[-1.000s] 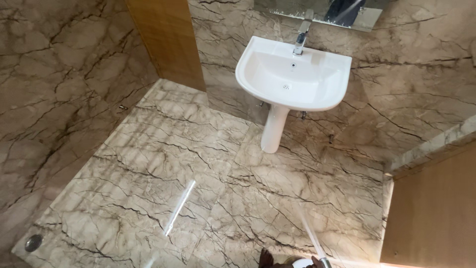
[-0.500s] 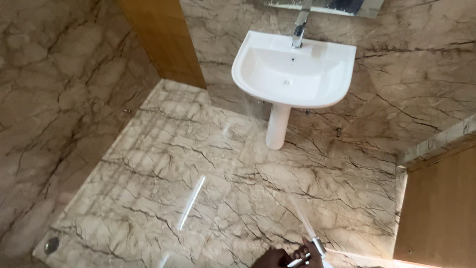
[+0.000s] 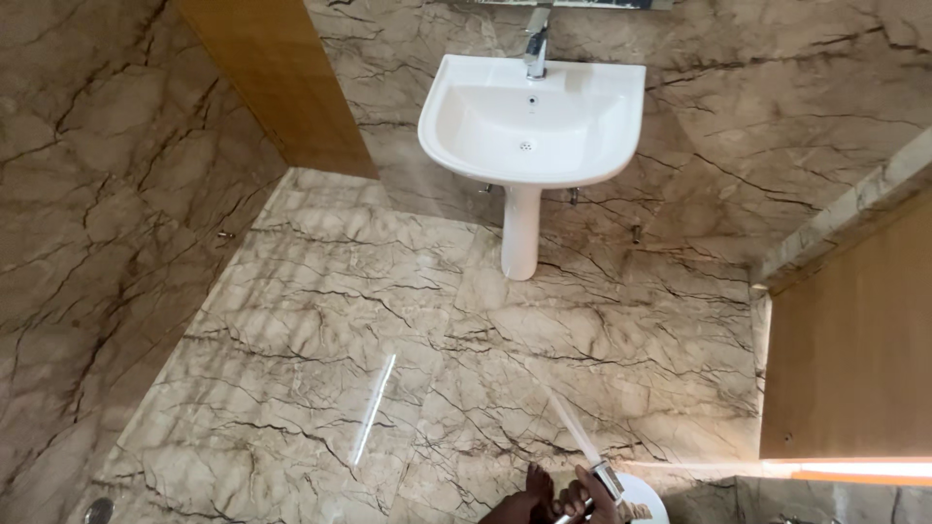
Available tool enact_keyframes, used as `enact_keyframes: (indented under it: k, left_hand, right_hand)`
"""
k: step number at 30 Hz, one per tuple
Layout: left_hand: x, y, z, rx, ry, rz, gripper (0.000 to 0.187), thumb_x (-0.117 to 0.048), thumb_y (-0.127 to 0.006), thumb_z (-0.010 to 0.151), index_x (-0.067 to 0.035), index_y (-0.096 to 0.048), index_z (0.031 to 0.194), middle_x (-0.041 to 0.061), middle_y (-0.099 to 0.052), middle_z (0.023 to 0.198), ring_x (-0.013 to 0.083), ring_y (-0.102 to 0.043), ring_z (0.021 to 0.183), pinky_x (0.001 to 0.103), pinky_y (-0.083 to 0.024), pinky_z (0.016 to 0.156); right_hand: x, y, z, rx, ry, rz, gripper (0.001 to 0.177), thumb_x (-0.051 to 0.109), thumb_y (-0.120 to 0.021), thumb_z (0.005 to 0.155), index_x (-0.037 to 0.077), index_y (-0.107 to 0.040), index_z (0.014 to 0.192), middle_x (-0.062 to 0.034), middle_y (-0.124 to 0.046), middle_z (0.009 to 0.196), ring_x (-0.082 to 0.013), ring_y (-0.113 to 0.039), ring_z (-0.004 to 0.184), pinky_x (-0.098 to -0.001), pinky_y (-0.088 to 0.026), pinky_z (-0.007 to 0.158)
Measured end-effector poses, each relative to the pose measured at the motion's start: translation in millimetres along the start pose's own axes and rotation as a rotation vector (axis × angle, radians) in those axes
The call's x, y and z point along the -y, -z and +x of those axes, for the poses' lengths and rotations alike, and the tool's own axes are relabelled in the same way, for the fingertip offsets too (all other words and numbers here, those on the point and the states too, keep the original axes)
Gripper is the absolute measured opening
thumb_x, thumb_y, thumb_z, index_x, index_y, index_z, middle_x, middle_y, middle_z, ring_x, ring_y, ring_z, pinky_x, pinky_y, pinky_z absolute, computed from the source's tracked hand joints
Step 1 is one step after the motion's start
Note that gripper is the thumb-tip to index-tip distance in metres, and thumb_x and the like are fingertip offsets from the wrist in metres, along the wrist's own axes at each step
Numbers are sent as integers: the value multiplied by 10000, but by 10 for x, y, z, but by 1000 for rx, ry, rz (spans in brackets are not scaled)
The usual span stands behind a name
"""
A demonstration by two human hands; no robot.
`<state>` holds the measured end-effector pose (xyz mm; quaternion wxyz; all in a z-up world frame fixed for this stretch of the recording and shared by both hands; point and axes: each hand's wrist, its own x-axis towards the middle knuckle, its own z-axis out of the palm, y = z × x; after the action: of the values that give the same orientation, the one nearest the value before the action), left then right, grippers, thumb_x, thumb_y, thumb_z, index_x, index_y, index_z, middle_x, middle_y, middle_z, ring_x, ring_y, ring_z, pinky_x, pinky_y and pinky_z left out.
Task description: The person uses a handheld sprayer to spray water over a tiled floor, moving across the room to cover different sections.
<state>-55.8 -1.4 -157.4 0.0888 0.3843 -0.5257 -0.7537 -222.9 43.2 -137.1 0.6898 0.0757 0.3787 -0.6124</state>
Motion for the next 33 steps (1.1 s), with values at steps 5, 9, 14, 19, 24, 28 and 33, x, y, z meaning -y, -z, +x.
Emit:
enact_keyframes:
  k: [5,9,14,19,24,28,33]
  left_hand:
    - [129,133,-254,115,29,-354,293,-105,-575,1016,36,-607,1272,167,-576,1425,202,-551,1297,308,-391,1097]
    - [111,44,-270,154,-92,152,265,-78,-573,1018,42,-600,1253,221,-513,1498,251,-483,1353,338,-354,1115]
    - [135,-133,-263,126,-291,474,258,-74,-590,1046,73,-638,1253,273,-382,1549,311,-347,1447,365,-281,1181]
    - [158,-186,-273,200,-195,523,254,-116,-625,1016,53,-645,1205,241,-429,1449,290,-392,1354,359,-318,1119]
    - [124,-348,-239,272,-174,580,256,-159,-660,986,32,-651,1157,210,-476,1349,270,-437,1260,354,-354,1056]
    - [152,-515,-217,339,-163,614,263,-193,-688,962,16,-657,1119,184,-513,1269,253,-473,1186,349,-384,1006]
    - [170,-622,-205,440,-156,670,276,-235,-723,932,-5,-663,1071,152,-560,1169,232,-517,1092,344,-420,943]
  right_hand:
    - [-134,-14,-204,-28,37,25,430,244,-629,914,144,-380,579,-41,-349,442,-246,-464,448,-470,-456,539]
    - [-167,87,-387,125,211,58,384,194,-578,933,150,-401,595,-30,-370,457,-230,-470,442,-449,-459,520]
    - [-69,261,-546,170,246,-24,419,204,-548,964,133,-400,578,-60,-374,447,-253,-472,447,-471,-489,554]
    - [-88,480,-696,171,232,84,338,255,-464,985,122,-487,675,-42,-354,474,-241,-463,494,-454,-470,596]
    - [-73,853,-694,508,213,118,500,303,-430,1042,183,-359,562,-45,-318,500,-264,-458,581,-503,-470,683]
    - [-200,1082,-845,370,279,204,488,331,-399,1032,189,-316,572,-20,-290,478,-244,-423,522,-487,-446,615]
    - [-278,1308,-964,456,341,233,542,359,-340,1086,194,-305,571,-12,-290,513,-236,-413,561,-475,-442,628]
